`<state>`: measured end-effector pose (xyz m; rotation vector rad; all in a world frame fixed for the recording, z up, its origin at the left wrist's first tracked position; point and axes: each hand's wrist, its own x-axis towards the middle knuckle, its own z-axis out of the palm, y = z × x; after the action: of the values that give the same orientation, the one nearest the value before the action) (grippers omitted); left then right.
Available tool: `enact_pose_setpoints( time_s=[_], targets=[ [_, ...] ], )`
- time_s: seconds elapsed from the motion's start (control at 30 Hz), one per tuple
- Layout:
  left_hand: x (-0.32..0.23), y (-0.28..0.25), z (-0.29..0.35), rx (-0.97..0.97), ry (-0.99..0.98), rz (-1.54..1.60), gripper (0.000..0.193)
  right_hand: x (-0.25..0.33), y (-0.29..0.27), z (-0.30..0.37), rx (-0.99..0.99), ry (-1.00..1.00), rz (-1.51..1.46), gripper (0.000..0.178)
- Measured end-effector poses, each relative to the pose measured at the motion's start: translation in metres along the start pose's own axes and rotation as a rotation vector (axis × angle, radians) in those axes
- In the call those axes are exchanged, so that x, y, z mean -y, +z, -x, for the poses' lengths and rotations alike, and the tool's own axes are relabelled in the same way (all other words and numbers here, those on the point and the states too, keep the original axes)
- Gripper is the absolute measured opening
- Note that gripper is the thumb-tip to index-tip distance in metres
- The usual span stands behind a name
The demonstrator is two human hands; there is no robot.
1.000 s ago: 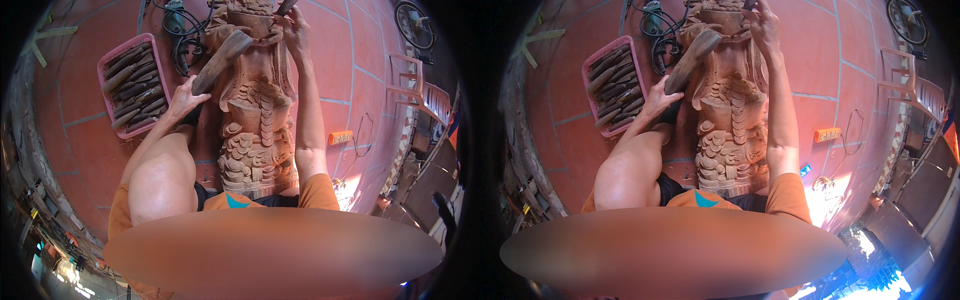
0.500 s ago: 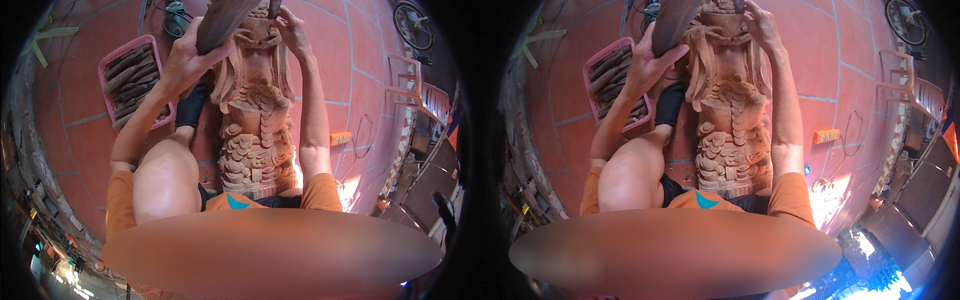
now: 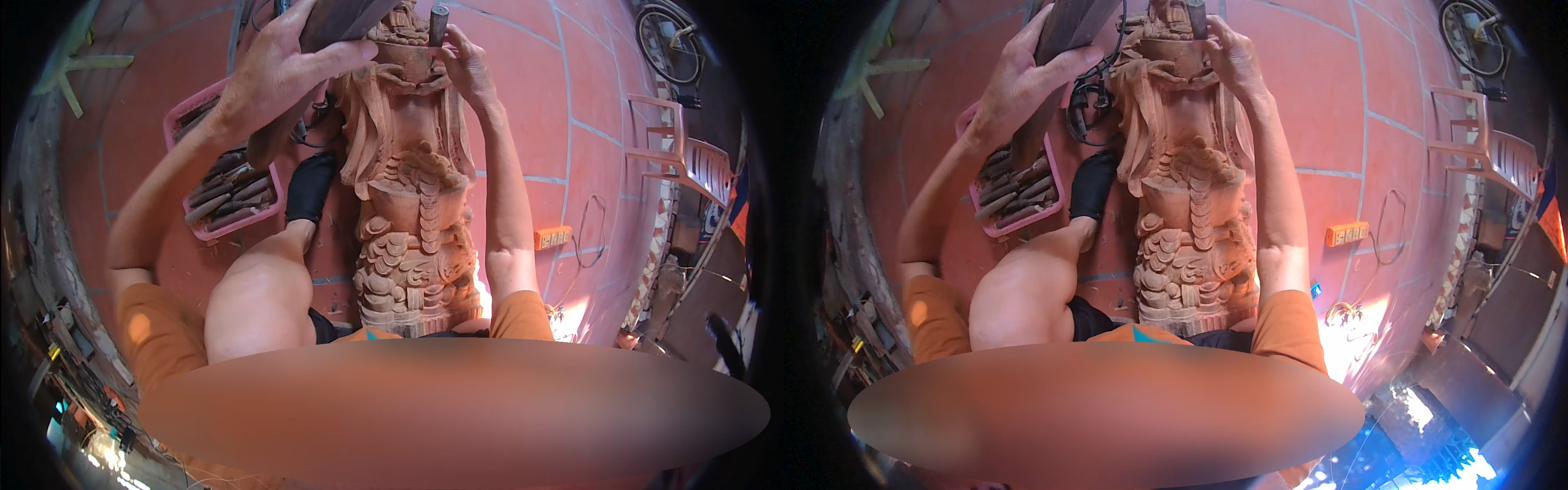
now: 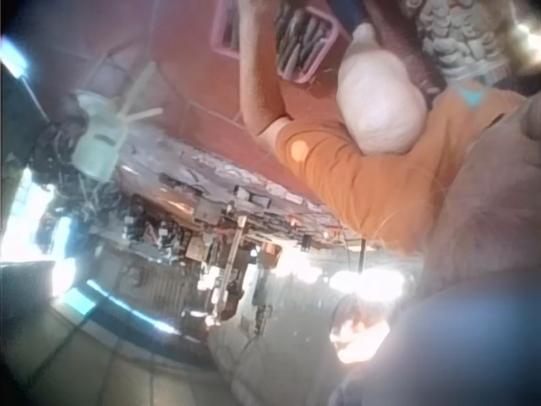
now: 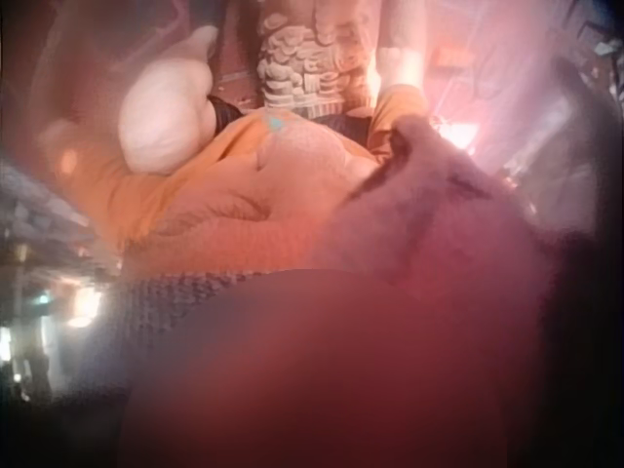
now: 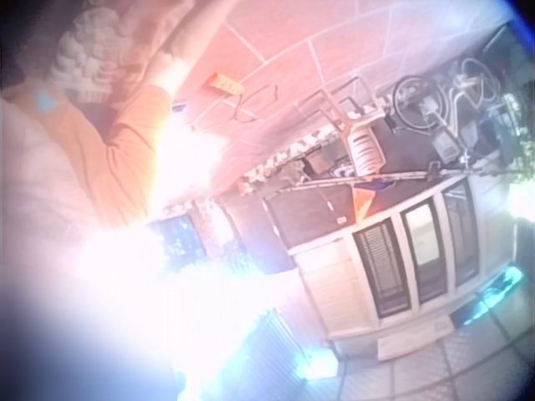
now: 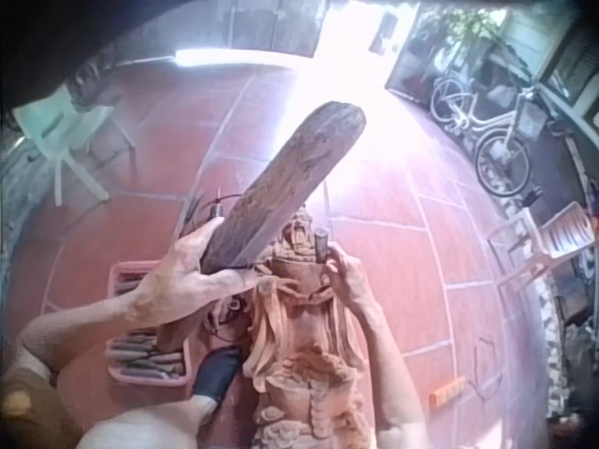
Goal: The person carves a wooden sculpture using a chisel and mallet, shaping intricate details on the upper portion of the piece. They repeatedly strike the chisel to remove wood shavings and refine the surface.
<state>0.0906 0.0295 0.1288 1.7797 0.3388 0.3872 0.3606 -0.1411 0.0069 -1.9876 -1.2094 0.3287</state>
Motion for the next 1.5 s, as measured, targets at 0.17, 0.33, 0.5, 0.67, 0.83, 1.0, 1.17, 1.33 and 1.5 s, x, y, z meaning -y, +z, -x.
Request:
enact_pose_setpoints(
  time_s=[0.17,0.33,0.5,0.67,0.83,1.0,1.17,1.33,1.5],
  targets=[
    [-0.002,-0.002,-0.022,0.254,-0.139,-0.224,0.052,-0.003,0.000,0.000,-0.029,-0.038,0.047,0.036],
    [0.007,0.005,-0.017,0.274,-0.166,-0.157,0.052,-0.004,0.000,-0.001,-0.001,-0.045,-0.003,0.037],
    [0.015,0.027,-0.007,-0.088,0.052,-0.088,0.038,0.003,-0.002,0.004,0.004,0.030,-0.015,0.033],
    [0.022,0.024,-0.013,0.208,-0.176,-0.075,0.045,0.005,-0.001,0.004,-0.012,-0.008,-0.026,0.032],
    [0.020,0.019,-0.012,0.041,-0.036,-0.041,0.041,-0.004,0.001,0.000,-0.010,-0.009,-0.025,0.032],
    [0.027,0.024,-0.011,0.195,-0.187,-0.226,0.039,-0.011,0.000,0.001,0.011,-0.014,-0.026,0.031],
    [0.033,0.017,-0.011,0.182,-0.143,-0.116,0.045,-0.033,0.005,0.002,-0.049,0.004,-0.060,0.030],
    [0.034,0.014,-0.013,0.110,-0.150,-0.053,0.037,-0.065,0.003,-0.001,-0.216,0.077,-0.590,0.029],
    [0.028,0.016,-0.010,0.080,-0.130,-0.075,0.039,-0.064,0.004,0.005,-0.209,0.044,-0.538,0.029]
  ],
)
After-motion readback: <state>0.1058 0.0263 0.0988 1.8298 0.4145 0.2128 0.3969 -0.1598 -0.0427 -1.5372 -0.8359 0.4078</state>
